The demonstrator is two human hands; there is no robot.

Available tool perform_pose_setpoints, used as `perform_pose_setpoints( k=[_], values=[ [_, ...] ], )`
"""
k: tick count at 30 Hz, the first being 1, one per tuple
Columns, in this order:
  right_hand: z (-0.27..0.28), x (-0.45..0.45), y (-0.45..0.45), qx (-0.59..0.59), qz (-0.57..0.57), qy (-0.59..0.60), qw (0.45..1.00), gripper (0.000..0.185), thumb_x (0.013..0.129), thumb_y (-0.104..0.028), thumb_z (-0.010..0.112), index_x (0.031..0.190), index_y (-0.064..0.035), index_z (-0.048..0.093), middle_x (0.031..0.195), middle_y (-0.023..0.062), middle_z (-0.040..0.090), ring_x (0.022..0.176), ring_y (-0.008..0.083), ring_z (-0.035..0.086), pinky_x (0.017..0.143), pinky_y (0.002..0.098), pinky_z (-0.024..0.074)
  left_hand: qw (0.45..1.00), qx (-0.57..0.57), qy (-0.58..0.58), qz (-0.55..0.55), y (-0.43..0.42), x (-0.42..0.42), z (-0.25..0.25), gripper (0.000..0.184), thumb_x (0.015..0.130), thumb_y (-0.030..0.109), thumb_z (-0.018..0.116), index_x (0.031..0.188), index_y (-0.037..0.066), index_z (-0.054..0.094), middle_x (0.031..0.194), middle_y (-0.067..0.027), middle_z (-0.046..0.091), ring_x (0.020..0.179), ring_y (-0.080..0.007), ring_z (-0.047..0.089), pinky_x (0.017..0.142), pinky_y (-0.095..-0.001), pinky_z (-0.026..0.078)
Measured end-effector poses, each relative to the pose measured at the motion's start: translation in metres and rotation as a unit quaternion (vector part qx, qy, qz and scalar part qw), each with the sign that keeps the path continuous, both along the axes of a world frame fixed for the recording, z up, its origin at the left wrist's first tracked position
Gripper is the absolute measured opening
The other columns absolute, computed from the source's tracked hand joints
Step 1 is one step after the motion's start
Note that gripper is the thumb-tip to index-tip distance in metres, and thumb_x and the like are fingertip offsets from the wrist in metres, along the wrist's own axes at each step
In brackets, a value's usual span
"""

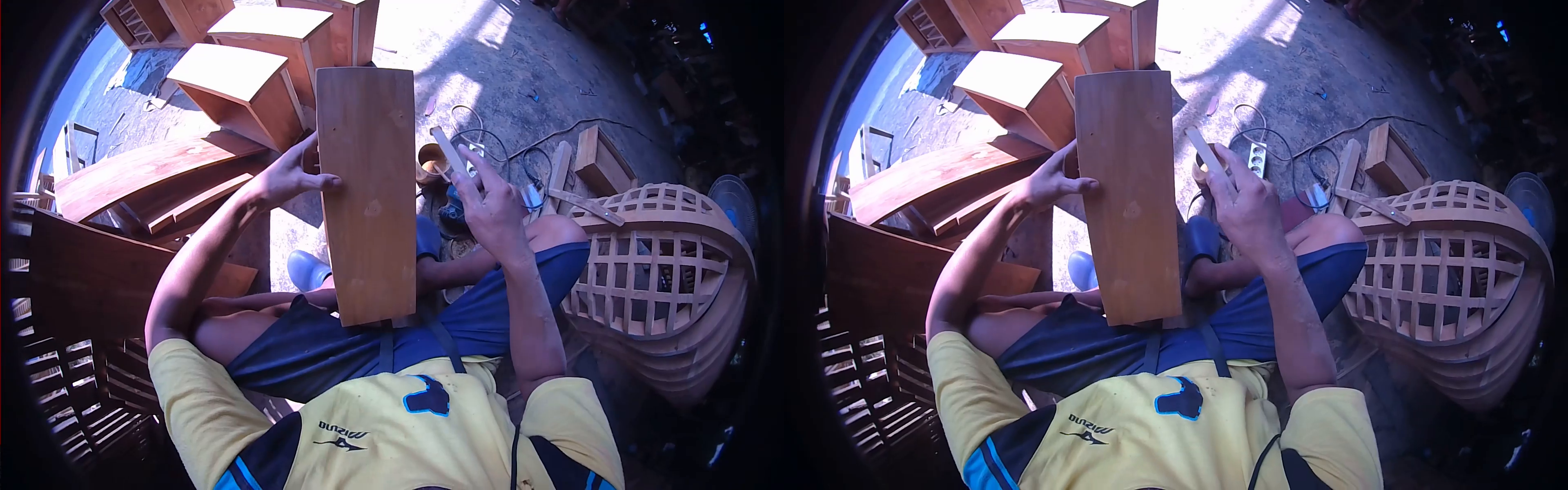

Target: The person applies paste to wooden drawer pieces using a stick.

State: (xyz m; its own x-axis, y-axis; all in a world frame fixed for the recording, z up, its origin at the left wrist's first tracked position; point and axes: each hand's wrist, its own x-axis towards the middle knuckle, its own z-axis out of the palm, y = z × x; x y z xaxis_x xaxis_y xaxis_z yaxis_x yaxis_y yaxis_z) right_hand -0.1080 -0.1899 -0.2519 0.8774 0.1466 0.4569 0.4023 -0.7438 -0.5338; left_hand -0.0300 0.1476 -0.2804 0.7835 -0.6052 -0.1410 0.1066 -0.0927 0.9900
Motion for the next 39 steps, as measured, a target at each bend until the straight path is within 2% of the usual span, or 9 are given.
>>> perform_pose_setpoints(
  k=[3, 6, 10, 14, 17, 21, 26, 28, 39],
  values=[
    [-0.023, -0.008, -0.001, 0.219, -0.055, 0.232, 0.946, 0.044, 0.101, -0.036, 0.069, 0.126, -0.0005, 0.068, 0.087, 0.0025, 0.073, 0.073, 0.0039, 0.059, 0.066, 0.023, 0.0468, 0.999, 0.025, 0.002, 0.025, 0.008, 0.003, -0.009, 0.096, 0.087, 0.015, 0.083, 0.163, 0.004, 0.026, 0.157, -0.0137, 0.046, 0.147, -0.0239, 0.04, 0.125, -0.0403, 0.027],
    [-0.044, -0.014, 0.005, 0.275, -0.058, 0.309, 0.908, 0.039, 0.103, -0.03, 0.066, 0.123, 0.0034, 0.069, 0.096, 0.0086, 0.076, 0.084, 0.009, 0.069, 0.076, 0.0266, 0.0548, 1.0, 0.009, 0.004, 0.019, 0.012, 0.013, -0.022, 0.091, 0.088, 0.013, 0.081, 0.162, 0.005, 0.028, 0.154, -0.0128, 0.05, 0.144, -0.0222, 0.044, 0.122, -0.0405, 0.033],
    [-0.07, -0.013, 0.014, 0.379, -0.013, 0.364, 0.851, 0.037, 0.104, -0.027, 0.064, 0.126, 0.0031, 0.067, 0.097, 0.0084, 0.075, 0.063, 0.0043, 0.058, 0.062, 0.0218, 0.0471, 0.999, -0.026, 0.034, 0.012, 0.013, 0.014, -0.023, 0.085, 0.091, 0.013, 0.079, 0.161, 0.007, 0.03, 0.148, -0.0099, 0.056, 0.131, -0.0184, 0.057, 0.11, -0.0379, 0.049],
    [-0.068, -0.002, 0.029, 0.419, 0.001, 0.343, 0.841, 0.041, 0.105, -0.03, 0.062, 0.128, 0.0037, 0.066, 0.102, 0.01, 0.076, 0.054, 0.0034, 0.05, 0.052, 0.0212, 0.0408, 0.999, -0.019, 0.036, 0.0, 0.008, 0.013, -0.02, 0.087, 0.091, 0.016, 0.08, 0.161, 0.007, 0.03, 0.148, -0.0107, 0.055, 0.134, -0.02, 0.055, 0.112, -0.0399, 0.047],
    [-0.062, 0.014, 0.038, 0.45, 0.012, 0.339, 0.826, 0.044, 0.104, -0.039, 0.064, 0.114, 0.0033, 0.071, 0.083, 0.003, 0.068, 0.052, 0.0033, 0.047, 0.048, 0.0216, 0.0373, 1.0, -0.013, 0.017, 0.009, 0.003, 0.015, -0.011, 0.09, 0.088, 0.016, 0.083, 0.16, 0.005, 0.03, 0.148, -0.0113, 0.055, 0.137, -0.0219, 0.053, 0.115, -0.0424, 0.044],
    [-0.075, 0.028, 0.036, 0.469, 0.013, 0.359, 0.807, 0.041, 0.098, -0.043, 0.072, 0.103, -0.0024, 0.072, 0.066, -0.0054, 0.054, 0.048, 0.0013, 0.044, 0.043, 0.0198, 0.0323, 0.988, -0.107, 0.115, 0.011, -0.012, 0.016, -0.014, 0.082, 0.102, 0.063, 0.048, 0.158, 0.005, 0.036, 0.151, -0.0145, 0.053, 0.135, -0.0235, 0.054, 0.116, -0.042, 0.038],
    [-0.072, 0.026, 0.055, 0.492, 0.006, 0.299, 0.818, 0.039, 0.093, -0.034, 0.08, 0.113, -0.0013, 0.071, 0.066, -0.0058, 0.057, 0.047, 0.0, 0.044, 0.04, 0.0173, 0.031, 0.978, -0.119, 0.145, 0.095, -0.013, 0.029, -0.026, 0.082, 0.103, 0.067, 0.041, 0.152, 0.002, 0.046, 0.143, -0.0122, 0.06, 0.13, -0.0197, 0.057, 0.113, -0.0385, 0.04],
    [-0.073, 0.029, 0.056, 0.484, 0.02, 0.301, 0.821, 0.043, 0.093, -0.035, 0.081, 0.117, 0.0002, 0.071, 0.066, -0.005, 0.058, 0.048, 0.0004, 0.045, 0.042, 0.0169, 0.0317, 0.981, -0.158, 0.106, 0.032, -0.024, 0.029, -0.016, 0.091, 0.102, 0.072, 0.038, 0.162, 0.004, 0.031, 0.162, -0.0123, 0.042, 0.146, -0.0257, 0.043, 0.121, -0.0434, 0.034],
    [-0.068, 0.04, 0.071, 0.541, -0.029, 0.329, 0.773, 0.025, 0.094, -0.024, 0.079, 0.1, -0.0008, 0.072, 0.063, -0.0065, 0.054, 0.047, 0.0011, 0.043, 0.042, 0.0168, 0.032, 0.978, -0.184, 0.097, 0.002, -0.021, 0.034, -0.007, 0.093, 0.1, 0.074, 0.036, 0.162, 0.006, 0.029, 0.163, -0.0124, 0.041, 0.148, -0.0281, 0.041, 0.122, -0.0463, 0.031]
  ],
)
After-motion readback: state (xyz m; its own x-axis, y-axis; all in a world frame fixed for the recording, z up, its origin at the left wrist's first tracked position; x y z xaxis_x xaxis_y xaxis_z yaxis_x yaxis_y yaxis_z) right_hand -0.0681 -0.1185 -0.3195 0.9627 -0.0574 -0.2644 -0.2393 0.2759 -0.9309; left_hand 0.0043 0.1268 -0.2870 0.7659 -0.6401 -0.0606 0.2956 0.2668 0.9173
